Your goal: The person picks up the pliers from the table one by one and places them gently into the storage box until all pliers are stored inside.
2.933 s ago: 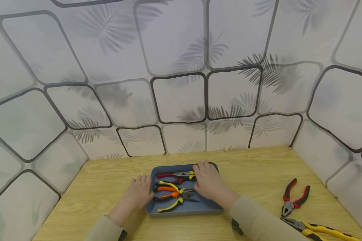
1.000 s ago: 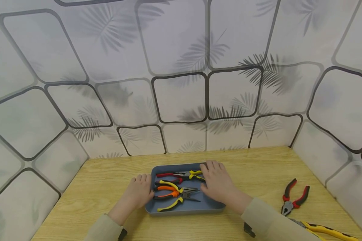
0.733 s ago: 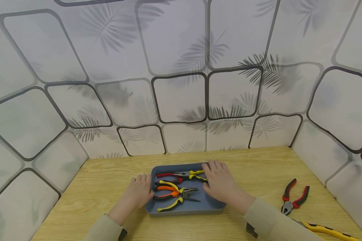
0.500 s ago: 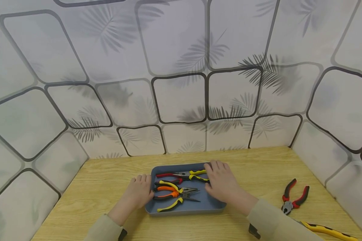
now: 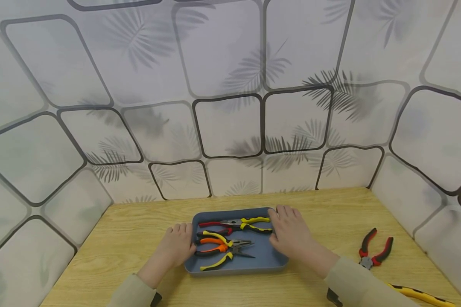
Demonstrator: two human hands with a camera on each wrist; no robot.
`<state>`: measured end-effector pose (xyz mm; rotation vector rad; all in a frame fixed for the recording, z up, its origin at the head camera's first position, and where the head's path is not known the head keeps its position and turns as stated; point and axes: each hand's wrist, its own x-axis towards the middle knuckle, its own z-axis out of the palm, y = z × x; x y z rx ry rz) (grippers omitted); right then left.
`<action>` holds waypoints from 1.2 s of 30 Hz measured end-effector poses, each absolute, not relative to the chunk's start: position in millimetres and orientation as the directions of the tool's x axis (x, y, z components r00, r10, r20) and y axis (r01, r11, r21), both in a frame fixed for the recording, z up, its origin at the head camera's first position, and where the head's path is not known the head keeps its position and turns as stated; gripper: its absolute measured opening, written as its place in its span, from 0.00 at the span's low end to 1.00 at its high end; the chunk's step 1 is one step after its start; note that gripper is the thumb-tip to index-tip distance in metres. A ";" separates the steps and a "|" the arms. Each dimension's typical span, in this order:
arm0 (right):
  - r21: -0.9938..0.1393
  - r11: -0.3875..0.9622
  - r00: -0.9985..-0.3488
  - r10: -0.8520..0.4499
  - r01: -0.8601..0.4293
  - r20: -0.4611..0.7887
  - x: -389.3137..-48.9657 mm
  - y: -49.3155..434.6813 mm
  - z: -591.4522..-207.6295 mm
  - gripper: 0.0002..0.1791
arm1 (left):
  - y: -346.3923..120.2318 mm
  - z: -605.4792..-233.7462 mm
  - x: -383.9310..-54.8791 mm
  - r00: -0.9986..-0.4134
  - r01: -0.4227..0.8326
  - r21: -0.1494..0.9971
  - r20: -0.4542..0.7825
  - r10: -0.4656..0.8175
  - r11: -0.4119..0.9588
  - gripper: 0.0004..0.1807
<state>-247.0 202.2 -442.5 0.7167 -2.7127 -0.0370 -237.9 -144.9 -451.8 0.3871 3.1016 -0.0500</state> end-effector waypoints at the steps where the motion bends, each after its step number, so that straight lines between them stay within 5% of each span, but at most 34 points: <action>1: 0.106 0.876 -0.823 -0.479 -0.470 0.307 -246.5 203.3 -441.5 0.32 | -145.1 -452.4 -238.3 -0.970 0.245 -0.030 -0.021 0.244 0.969 0.24; 36: 0.037 0.899 -0.837 -0.420 -0.435 0.351 -246.8 233.7 -442.5 0.28 | -145.7 -452.2 -237.9 -0.968 0.250 -0.037 -0.017 0.249 0.968 0.24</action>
